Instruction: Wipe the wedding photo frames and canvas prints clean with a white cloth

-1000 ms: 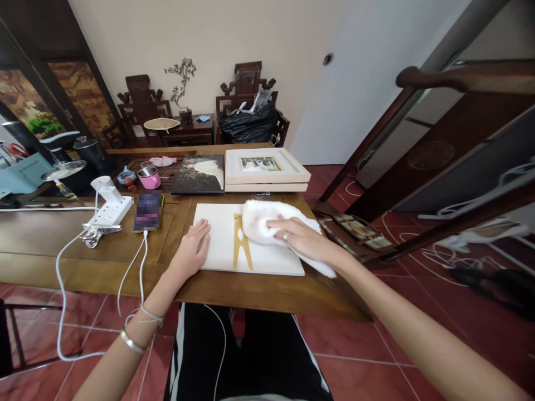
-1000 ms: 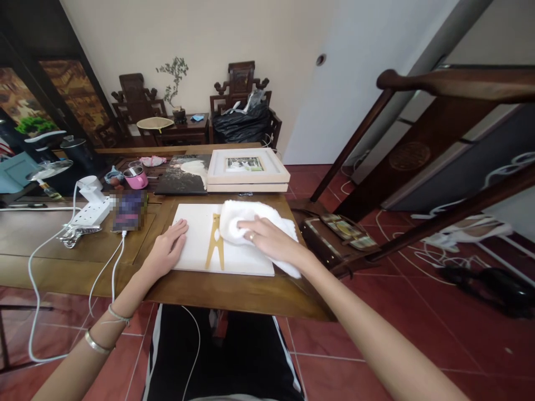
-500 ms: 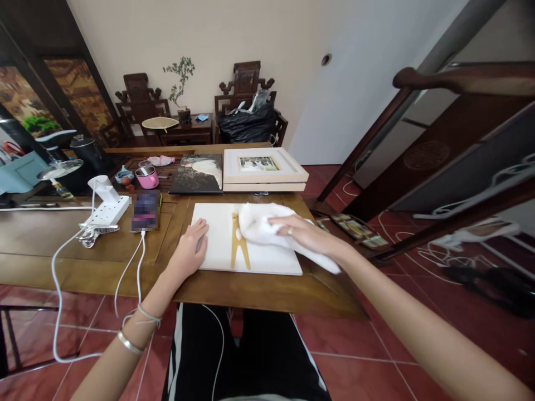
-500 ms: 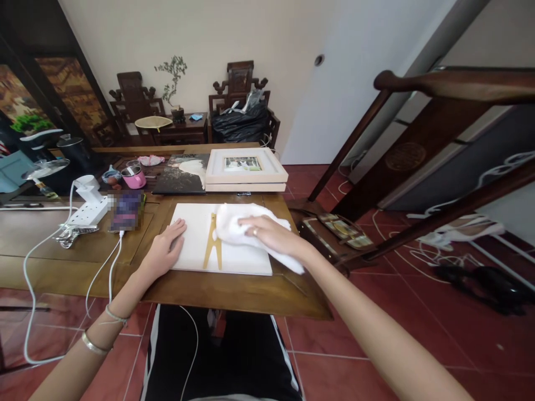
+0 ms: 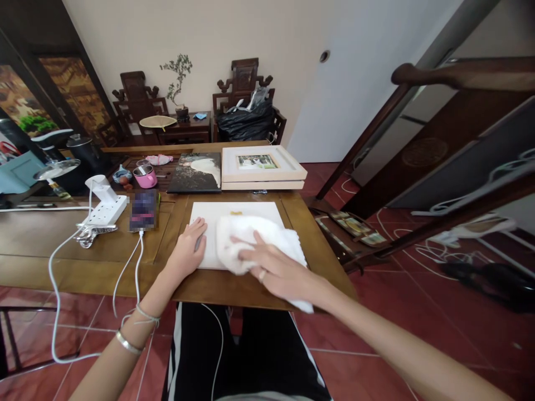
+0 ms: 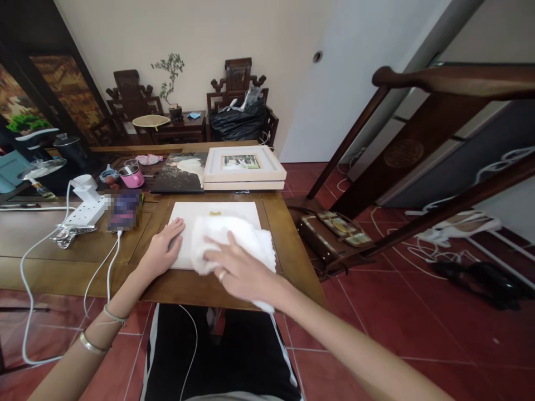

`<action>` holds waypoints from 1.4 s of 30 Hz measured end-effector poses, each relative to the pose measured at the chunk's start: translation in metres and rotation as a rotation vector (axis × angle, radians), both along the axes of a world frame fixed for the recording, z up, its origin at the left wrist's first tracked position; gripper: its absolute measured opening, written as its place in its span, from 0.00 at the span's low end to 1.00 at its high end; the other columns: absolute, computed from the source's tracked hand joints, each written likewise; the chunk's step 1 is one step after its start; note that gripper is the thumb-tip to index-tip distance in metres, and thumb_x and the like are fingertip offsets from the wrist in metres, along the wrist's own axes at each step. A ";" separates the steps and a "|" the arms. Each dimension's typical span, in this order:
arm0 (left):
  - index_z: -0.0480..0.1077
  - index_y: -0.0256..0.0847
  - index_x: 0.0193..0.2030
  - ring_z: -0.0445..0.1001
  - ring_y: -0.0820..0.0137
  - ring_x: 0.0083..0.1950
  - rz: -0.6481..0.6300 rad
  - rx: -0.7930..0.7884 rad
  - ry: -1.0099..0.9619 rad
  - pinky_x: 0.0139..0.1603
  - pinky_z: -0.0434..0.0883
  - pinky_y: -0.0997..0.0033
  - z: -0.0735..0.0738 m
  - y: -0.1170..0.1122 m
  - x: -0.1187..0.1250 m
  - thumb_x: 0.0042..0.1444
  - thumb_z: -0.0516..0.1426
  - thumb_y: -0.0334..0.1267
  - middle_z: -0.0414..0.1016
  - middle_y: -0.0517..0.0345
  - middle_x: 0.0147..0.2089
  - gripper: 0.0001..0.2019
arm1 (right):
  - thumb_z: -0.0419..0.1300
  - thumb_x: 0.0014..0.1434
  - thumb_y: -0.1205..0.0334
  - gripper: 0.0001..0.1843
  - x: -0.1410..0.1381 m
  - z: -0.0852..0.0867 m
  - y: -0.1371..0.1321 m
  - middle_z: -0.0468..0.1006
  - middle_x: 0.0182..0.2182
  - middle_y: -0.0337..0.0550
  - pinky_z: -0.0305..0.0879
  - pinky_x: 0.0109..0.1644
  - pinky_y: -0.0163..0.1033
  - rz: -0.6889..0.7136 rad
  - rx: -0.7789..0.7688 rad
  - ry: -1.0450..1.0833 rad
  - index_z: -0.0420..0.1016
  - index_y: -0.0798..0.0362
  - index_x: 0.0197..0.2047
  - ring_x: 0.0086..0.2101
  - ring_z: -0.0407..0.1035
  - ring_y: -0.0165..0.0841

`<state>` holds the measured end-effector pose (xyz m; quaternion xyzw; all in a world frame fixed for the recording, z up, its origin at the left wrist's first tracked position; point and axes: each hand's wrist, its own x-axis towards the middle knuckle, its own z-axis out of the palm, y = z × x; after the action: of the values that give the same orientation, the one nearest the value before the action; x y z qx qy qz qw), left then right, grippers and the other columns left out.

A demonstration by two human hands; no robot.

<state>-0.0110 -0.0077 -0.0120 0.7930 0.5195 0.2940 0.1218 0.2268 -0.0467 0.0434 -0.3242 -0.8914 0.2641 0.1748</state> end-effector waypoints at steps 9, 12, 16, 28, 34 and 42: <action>0.68 0.33 0.56 0.59 0.57 0.67 -0.003 -0.014 -0.001 0.67 0.54 0.47 0.001 0.000 0.001 0.60 0.47 0.34 0.66 0.42 0.63 0.20 | 0.49 0.58 0.66 0.15 0.030 -0.008 0.008 0.75 0.52 0.46 0.54 0.61 0.59 -0.059 -0.096 -0.020 0.72 0.48 0.45 0.60 0.59 0.47; 0.68 0.31 0.56 0.59 0.57 0.67 0.002 -0.019 0.000 0.67 0.54 0.48 0.001 -0.001 0.001 0.61 0.46 0.34 0.66 0.41 0.63 0.20 | 0.47 0.58 0.64 0.14 0.023 -0.018 0.054 0.79 0.40 0.43 0.55 0.61 0.57 -0.180 -0.024 0.035 0.73 0.48 0.40 0.52 0.67 0.46; 0.69 0.32 0.56 0.59 0.57 0.67 0.003 -0.022 -0.008 0.67 0.55 0.48 0.002 -0.001 0.000 0.61 0.47 0.34 0.66 0.41 0.63 0.20 | 0.44 0.59 0.64 0.14 -0.004 -0.017 0.102 0.76 0.31 0.42 0.52 0.61 0.57 -0.253 0.081 0.119 0.70 0.52 0.35 0.42 0.71 0.44; 0.69 0.33 0.56 0.59 0.57 0.67 0.004 -0.002 -0.001 0.67 0.55 0.48 -0.001 0.001 0.000 0.60 0.46 0.34 0.66 0.41 0.62 0.20 | 0.47 0.55 0.73 0.16 -0.002 -0.013 0.002 0.68 0.59 0.51 0.33 0.68 0.61 0.078 0.104 0.032 0.69 0.52 0.43 0.64 0.51 0.40; 0.68 0.30 0.57 0.59 0.57 0.67 -0.004 -0.011 0.019 0.67 0.55 0.48 0.000 0.000 0.000 0.60 0.46 0.34 0.65 0.40 0.63 0.21 | 0.51 0.53 0.71 0.13 0.021 -0.004 -0.010 0.60 0.64 0.53 0.31 0.68 0.60 0.267 0.123 -0.037 0.71 0.52 0.41 0.65 0.47 0.41; 0.68 0.36 0.56 0.59 0.57 0.67 -0.005 -0.009 -0.021 0.67 0.55 0.48 0.000 0.000 -0.001 0.61 0.47 0.35 0.67 0.45 0.62 0.20 | 0.53 0.53 0.71 0.29 0.011 -0.003 0.066 0.53 0.67 0.54 0.28 0.64 0.68 0.012 0.177 -0.272 0.64 0.52 0.59 0.67 0.34 0.45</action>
<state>-0.0115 -0.0078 -0.0123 0.7905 0.5176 0.2999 0.1314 0.2381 0.0196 0.0401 -0.3352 -0.9285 0.1390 0.0788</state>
